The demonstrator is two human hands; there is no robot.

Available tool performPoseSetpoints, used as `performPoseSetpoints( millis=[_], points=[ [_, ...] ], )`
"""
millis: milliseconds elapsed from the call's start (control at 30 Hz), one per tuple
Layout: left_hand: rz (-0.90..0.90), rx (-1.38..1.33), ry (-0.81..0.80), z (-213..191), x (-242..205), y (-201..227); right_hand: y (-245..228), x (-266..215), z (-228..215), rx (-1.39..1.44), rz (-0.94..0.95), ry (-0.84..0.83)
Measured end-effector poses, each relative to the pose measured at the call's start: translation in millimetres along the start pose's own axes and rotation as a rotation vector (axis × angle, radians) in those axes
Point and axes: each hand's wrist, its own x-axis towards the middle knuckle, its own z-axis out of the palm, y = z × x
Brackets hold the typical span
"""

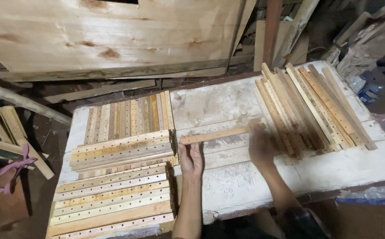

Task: Sorting wooden slats and using a wooden gauge tool to align them on a work table

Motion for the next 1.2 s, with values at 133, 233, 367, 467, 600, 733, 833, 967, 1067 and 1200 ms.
performPoseSetpoints(
  millis=[133,233,367,467,600,733,833,967,1067,1200],
  points=[
    [-0.001,-0.008,0.0,-5.8,0.4,-0.7,-23.6,56.9,-90.0,0.439,0.59,-0.611],
    [0.004,0.019,0.001,-0.8,-0.3,0.1,-92.9,75.1,-116.6,0.551,0.192,-0.021],
    [-0.016,0.017,0.012,-5.0,-3.8,-1.3,-151.2,86.8,-155.7,0.708,0.023,0.092],
    [0.006,0.024,0.004,-10.3,5.9,2.1,-117.9,77.9,-138.0,0.663,0.083,0.092],
    [0.007,-0.012,-0.001,0.0,-2.2,5.9,-21.2,14.3,-29.7,0.3,0.231,0.027],
    [0.003,-0.029,-0.007,-0.6,-1.2,3.6,-18.2,21.5,-51.8,0.388,0.358,-0.184],
    [0.015,-0.035,-0.016,-8.6,3.2,2.0,-62.2,47.2,-91.8,0.561,0.236,-0.098],
    [0.001,-0.04,-0.017,-13.2,0.9,3.1,-61.8,45.7,-100.8,0.564,0.2,-0.055],
    [-0.014,-0.053,-0.035,-11.4,0.8,2.7,-14.7,35.3,-73.2,0.495,0.4,-0.27],
    [-0.025,-0.081,-0.05,-20.6,6.9,-2.4,-16.8,25.1,-46.0,0.321,0.351,-0.131]
  ],
)
